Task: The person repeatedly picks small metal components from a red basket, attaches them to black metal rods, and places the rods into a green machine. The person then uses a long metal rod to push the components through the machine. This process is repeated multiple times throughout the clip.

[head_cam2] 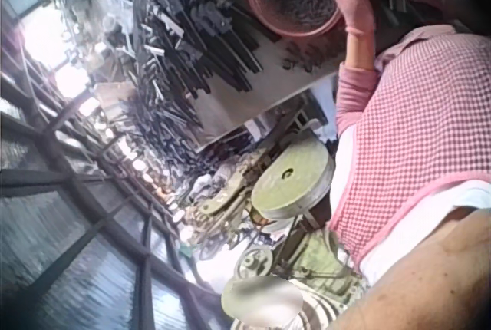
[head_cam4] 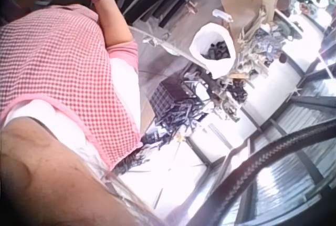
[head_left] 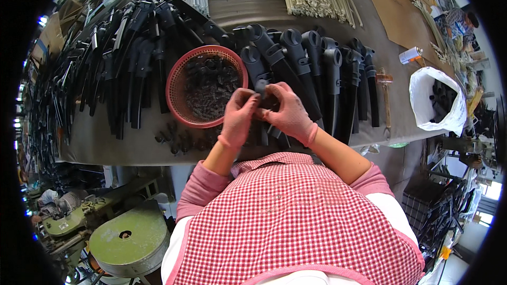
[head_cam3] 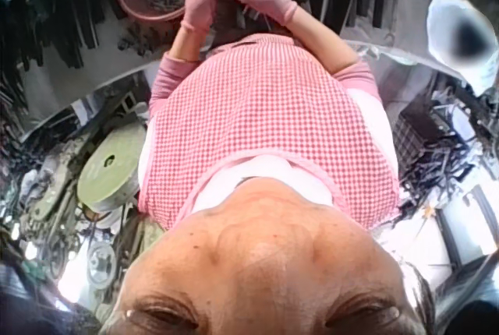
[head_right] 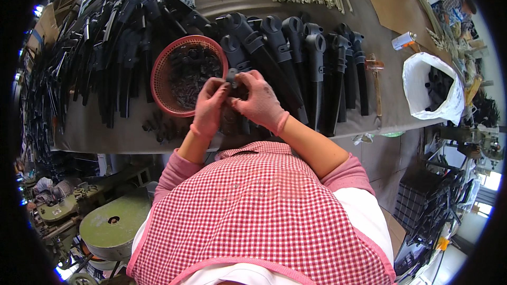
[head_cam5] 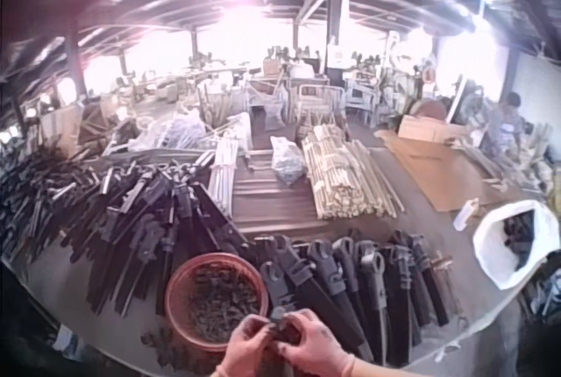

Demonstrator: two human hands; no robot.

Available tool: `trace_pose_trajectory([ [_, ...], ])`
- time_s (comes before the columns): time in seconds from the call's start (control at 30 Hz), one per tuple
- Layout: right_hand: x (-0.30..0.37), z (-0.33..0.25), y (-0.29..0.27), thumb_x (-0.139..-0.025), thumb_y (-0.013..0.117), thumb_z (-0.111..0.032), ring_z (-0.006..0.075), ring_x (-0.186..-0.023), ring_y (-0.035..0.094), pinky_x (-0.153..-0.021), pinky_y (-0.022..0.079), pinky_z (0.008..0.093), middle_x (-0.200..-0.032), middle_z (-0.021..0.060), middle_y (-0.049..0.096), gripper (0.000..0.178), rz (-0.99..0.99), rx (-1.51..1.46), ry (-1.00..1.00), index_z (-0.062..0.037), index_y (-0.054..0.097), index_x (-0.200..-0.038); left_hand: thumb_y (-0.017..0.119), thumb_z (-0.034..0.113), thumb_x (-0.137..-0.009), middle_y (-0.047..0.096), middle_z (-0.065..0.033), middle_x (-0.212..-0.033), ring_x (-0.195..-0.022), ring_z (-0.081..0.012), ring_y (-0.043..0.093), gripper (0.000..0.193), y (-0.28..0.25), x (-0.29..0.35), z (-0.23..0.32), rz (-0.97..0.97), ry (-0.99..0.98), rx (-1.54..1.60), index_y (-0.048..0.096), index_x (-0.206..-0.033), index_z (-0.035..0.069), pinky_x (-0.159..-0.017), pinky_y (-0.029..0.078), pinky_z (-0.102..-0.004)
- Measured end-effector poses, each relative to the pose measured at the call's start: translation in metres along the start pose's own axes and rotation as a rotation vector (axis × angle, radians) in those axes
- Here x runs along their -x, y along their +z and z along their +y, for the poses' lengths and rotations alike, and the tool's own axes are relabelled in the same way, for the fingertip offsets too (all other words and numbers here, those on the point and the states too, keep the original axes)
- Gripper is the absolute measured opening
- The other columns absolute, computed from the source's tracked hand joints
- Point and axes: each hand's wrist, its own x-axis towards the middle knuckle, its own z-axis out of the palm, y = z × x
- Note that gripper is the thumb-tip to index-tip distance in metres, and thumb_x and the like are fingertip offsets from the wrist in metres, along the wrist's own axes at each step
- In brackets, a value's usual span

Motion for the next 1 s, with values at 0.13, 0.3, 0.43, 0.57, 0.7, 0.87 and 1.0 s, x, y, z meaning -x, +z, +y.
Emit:
trace_pose_trajectory([
  [0.13, 0.023, 0.03, -0.049, -0.075, 0.076, -0.004, 0.0153, -0.073, 0.06, -0.067, 0.049, 0.0259, -0.087, 0.0067, 0.056, 0.021, 0.177, -0.056, 0.145, 0.003, 0.068, -0.093, 0.057, 0.011, -0.099, 0.063, -0.0051, -0.094, -0.082, -0.0102, 0.062, 0.012, 0.051, -0.022, -0.062, -0.076, -0.002, 0.196, 0.053, -0.107, 0.003, -0.069, 0.054, -0.0236],
  [0.3, 0.035, 0.051, -0.125, -0.079, 0.078, -0.005, 0.0104, -0.078, 0.059, -0.071, 0.047, 0.0231, -0.09, 0.0035, 0.063, 0.023, 0.156, -0.194, 0.126, 0.0023, 0.069, -0.099, 0.076, 0.034, -0.078, 0.065, -0.0255, -0.109, -0.105, -0.0406, 0.064, 0.076, 0.1, -0.109, -0.112, 0.554, -0.07, -0.959, 0.038, -0.13, -0.005, -0.095, 0.05, -0.0415],
  [0.43, 0.056, 0.071, -0.182, -0.082, 0.077, -0.005, 0.0111, -0.09, 0.063, -0.084, 0.05, 0.0248, -0.105, 0.006, 0.07, 0.033, -0.078, -0.347, 0.212, 0.0031, 0.064, -0.112, 0.076, 0.029, -0.067, 0.063, -0.0288, -0.116, -0.111, -0.04, 0.063, 0.082, 0.124, -0.133, -0.114, 0.784, -0.26, -0.798, 0.038, -0.131, -0.006, -0.097, 0.049, -0.0398],
  [0.57, 0.052, 0.097, -0.229, -0.091, 0.068, -0.008, 0.0058, -0.072, 0.054, -0.066, 0.045, 0.0199, -0.087, -0.0022, 0.061, 0.023, -0.067, -0.402, 0.225, -0.0045, 0.064, -0.113, 0.073, 0.022, -0.069, 0.063, -0.0263, -0.108, -0.101, -0.0438, 0.063, 0.066, 0.141, -0.073, -0.111, 0.879, 0.258, -0.661, 0.044, -0.123, 0.0, -0.09, 0.05, -0.044],
  [0.7, -0.039, 0.095, -0.229, -0.098, 0.059, -0.013, 0.0101, -0.08, 0.054, -0.084, 0.048, 0.0268, -0.086, 0.0018, 0.059, 0.028, 0.103, -0.555, -0.107, 0.0007, 0.059, -0.122, 0.069, 0.017, -0.072, 0.061, -0.0198, -0.095, -0.09, -0.0421, 0.062, 0.05, 0.144, 0.052, -0.106, 0.849, 0.51, -1.03, 0.044, -0.114, 0.007, -0.076, 0.051, -0.0449],
  [0.87, -0.079, 0.048, -0.114, -0.094, 0.062, -0.011, 0.0169, -0.085, 0.062, -0.104, 0.046, 0.0529, -0.091, 0.0065, 0.065, 0.027, -0.824, -1.213, 0.232, 0.0022, 0.059, -0.118, 0.071, 0.011, -0.073, 0.061, -0.0144, -0.099, -0.087, -0.0367, 0.064, 0.057, 0.202, 0.198, -0.137, 0.872, 0.409, -1.217, 0.045, -0.124, 0.008, -0.073, 0.051, -0.0406],
  [1.0, 0.003, -0.003, -0.03, -0.092, 0.064, -0.013, 0.0142, -0.077, 0.062, -0.102, 0.048, 0.0511, -0.085, 0.0043, 0.062, 0.028, -1.168, -1.289, 0.308, 0.0007, 0.06, -0.115, 0.072, 0.015, -0.073, 0.062, -0.017, -0.12, -0.099, -0.0353, 0.065, 0.079, 0.23, 0.271, -0.153, 1.094, 0.201, -1.105, 0.034, -0.142, 0.004, -0.084, 0.053, -0.039],
])
